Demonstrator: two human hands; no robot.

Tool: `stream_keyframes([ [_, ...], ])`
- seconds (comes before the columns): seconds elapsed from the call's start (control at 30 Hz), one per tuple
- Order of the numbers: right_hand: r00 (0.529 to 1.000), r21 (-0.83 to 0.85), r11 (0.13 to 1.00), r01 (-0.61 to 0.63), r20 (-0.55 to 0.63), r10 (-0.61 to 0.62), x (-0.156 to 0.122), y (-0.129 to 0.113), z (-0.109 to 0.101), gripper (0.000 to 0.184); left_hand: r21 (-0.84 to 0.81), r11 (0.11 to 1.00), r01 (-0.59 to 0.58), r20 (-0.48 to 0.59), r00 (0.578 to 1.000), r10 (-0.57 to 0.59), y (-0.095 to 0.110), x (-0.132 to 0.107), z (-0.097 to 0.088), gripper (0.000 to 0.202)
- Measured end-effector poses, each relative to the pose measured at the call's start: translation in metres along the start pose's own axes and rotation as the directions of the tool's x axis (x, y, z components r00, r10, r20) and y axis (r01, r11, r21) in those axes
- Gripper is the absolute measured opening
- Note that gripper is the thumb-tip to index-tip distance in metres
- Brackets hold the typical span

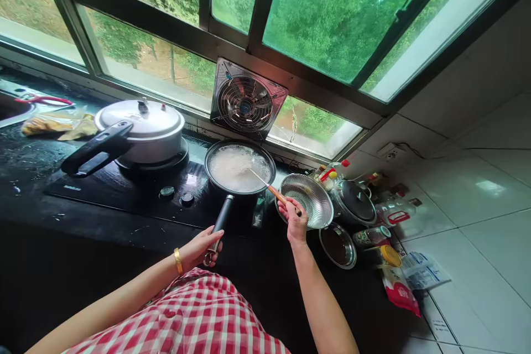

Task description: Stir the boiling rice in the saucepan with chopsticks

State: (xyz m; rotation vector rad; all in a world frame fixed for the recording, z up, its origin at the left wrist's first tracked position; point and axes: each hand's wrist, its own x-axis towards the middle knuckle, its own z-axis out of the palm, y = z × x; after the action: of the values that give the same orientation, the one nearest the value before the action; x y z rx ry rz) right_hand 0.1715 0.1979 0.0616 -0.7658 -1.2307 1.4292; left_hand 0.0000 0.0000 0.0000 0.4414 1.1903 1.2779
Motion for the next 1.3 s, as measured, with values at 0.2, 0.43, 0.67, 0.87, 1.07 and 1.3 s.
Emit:
stream_keyframes([
  [0.2, 0.961, -0.251, 0.928, 0.275, 0.11, -0.255, 0.023, -0.01, -0.009, 0.024, -0.01, 1.0, 0.008, -0.008, 1.0, -0.008, 0.001, -0.002, 0.001, 0.056],
  [0.43, 0.837, -0.547, 0.639, 0.541, 0.428, -0.341, 0.064, -0.014, -0.018, 0.022, -0.022, 1.0, 0.002, -0.015, 1.0, -0.002, -0.001, -0.001, 0.0, 0.053],
  [0.67, 0.813, -0.607, 0.553, 0.571, 0.51, -0.28, 0.086, -0.015, -0.026, 0.024, -0.032, 0.999, -0.007, -0.006, 1.0, 0.007, -0.004, 0.001, -0.002, 0.051],
  [0.87, 0.892, -0.674, 0.595, 0.439, 0.405, -0.2, 0.075, -0.033, -0.044, 0.027, -0.029, 1.0, -0.008, -0.007, 1.0, 0.008, -0.003, 0.001, -0.001, 0.05],
  [1.07, 0.967, -0.605, 0.771, 0.198, 0.25, -0.052, 0.058, -0.062, -0.049, 0.025, -0.03, 1.0, -0.002, -0.001, 1.0, 0.002, -0.002, 0.001, -0.001, 0.05],
  [1.3, 0.988, -0.522, 0.852, -0.034, 0.111, 0.107, 0.04, -0.092, -0.031, 0.018, -0.026, 1.0, 0.009, -0.005, 1.0, -0.009, -0.002, 0.001, -0.001, 0.054],
])
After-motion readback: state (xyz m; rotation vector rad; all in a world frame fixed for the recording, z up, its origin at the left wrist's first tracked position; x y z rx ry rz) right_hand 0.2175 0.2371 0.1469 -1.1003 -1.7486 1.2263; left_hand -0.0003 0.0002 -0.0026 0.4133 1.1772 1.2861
